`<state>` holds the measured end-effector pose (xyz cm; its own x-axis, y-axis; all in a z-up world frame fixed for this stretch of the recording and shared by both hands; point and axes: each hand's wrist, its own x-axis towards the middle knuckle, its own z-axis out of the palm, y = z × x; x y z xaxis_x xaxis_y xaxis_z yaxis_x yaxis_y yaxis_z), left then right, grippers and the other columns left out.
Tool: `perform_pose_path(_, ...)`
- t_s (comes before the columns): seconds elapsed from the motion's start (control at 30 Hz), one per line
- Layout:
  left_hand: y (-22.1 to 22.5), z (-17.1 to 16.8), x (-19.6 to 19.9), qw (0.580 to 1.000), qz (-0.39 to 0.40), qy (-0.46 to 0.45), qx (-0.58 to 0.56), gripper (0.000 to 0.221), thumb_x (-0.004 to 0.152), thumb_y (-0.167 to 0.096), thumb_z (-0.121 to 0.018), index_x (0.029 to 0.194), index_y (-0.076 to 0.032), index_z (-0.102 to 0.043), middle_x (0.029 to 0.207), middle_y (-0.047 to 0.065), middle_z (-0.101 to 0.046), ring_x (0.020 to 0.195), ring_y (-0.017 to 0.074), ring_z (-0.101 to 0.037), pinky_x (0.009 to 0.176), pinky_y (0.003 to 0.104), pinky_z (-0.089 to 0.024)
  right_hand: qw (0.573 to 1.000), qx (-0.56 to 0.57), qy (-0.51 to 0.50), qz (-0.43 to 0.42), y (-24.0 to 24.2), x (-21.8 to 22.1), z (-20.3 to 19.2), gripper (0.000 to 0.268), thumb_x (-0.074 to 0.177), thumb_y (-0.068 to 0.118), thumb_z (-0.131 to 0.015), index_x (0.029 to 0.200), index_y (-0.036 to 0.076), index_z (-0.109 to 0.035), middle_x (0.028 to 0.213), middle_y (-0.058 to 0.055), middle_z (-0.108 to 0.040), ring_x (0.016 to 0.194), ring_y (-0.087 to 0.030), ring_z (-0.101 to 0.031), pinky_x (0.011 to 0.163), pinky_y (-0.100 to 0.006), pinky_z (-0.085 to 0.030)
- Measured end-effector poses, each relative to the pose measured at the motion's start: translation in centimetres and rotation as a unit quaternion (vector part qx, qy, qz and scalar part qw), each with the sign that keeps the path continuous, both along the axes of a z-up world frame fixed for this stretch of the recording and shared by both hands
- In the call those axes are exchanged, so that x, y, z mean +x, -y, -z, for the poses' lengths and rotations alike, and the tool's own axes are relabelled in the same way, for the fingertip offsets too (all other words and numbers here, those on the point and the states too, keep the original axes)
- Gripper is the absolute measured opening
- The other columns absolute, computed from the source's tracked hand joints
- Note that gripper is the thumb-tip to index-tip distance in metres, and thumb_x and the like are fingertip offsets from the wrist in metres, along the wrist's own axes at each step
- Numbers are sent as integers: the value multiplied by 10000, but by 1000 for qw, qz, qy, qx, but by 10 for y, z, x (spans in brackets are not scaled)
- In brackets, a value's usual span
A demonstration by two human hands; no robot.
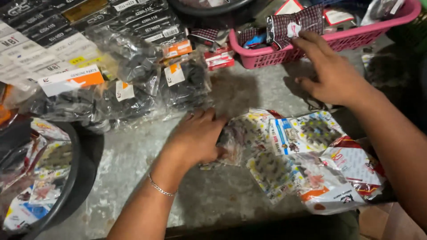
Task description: Sorting through and organizing various motorcycle engine and drive parts in plastic packaging.
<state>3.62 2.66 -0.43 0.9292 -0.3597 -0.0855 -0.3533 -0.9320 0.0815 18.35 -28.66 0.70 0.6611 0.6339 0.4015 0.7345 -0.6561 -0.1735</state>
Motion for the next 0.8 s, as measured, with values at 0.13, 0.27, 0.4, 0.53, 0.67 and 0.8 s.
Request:
perform_pose_path(0.13,4,-6,1,1000,-17,-6,17,750,660,-461,-916,1263,-110,-641,1258,200,-631,1163,440,-588,923,550,-485,1000,-9,-5,5,3,0,-3,946,726,120,-721,1595,46,-354,1638,-218,-355,1326,-478,-518,970,-532,-494)
perform_pose_path(0.27,3,-5,-1,999,-29,18,-6,693,632,-390,-942,1171,-91,-626,1150,149,-650,1038,386,-645,852,505,-523,1000,-5,-9,2,3,-4,-4,962,711,108,-732,1593,47,-355,1647,-236,-343,1367,-482,-485,1010,-528,-466)
perform_pose_path(0.4,-2,-10,-3,984,0,133,-115,581,714,-207,-830,1206,-64,-556,888,148,-717,713,396,-678,617,491,-502,999,26,25,31,5,-8,-2,823,743,71,-744,1525,56,-490,1634,-310,-293,1340,-549,-492,971,-557,-491)
perform_pose_path(0.53,6,-35,-4,934,-82,55,-343,417,806,-167,-806,1133,-55,-575,939,124,-761,715,324,-708,652,415,-517,987,141,72,-18,2,-17,-12,337,881,-67,-703,1214,-72,-653,1434,-324,-465,1219,-470,-525,965,-480,-462)
perform_pose_path(0.67,9,-23,3,793,-37,-35,-607,476,913,-56,-674,1362,3,-526,1212,109,-715,1014,190,-694,898,300,-542,986,135,75,-56,3,-10,-3,259,891,-65,-725,1128,-71,-624,1284,-240,-618,1144,-394,-559,980,-458,-445)
perform_pose_path(0.8,13,-8,6,709,-76,-62,-699,379,928,14,-655,1286,-20,-538,1065,89,-682,872,130,-611,779,258,-496,994,-76,-63,-44,5,-4,14,562,824,317,-740,1323,92,-612,1270,-162,-571,1080,-363,-589,897,-463,-498)
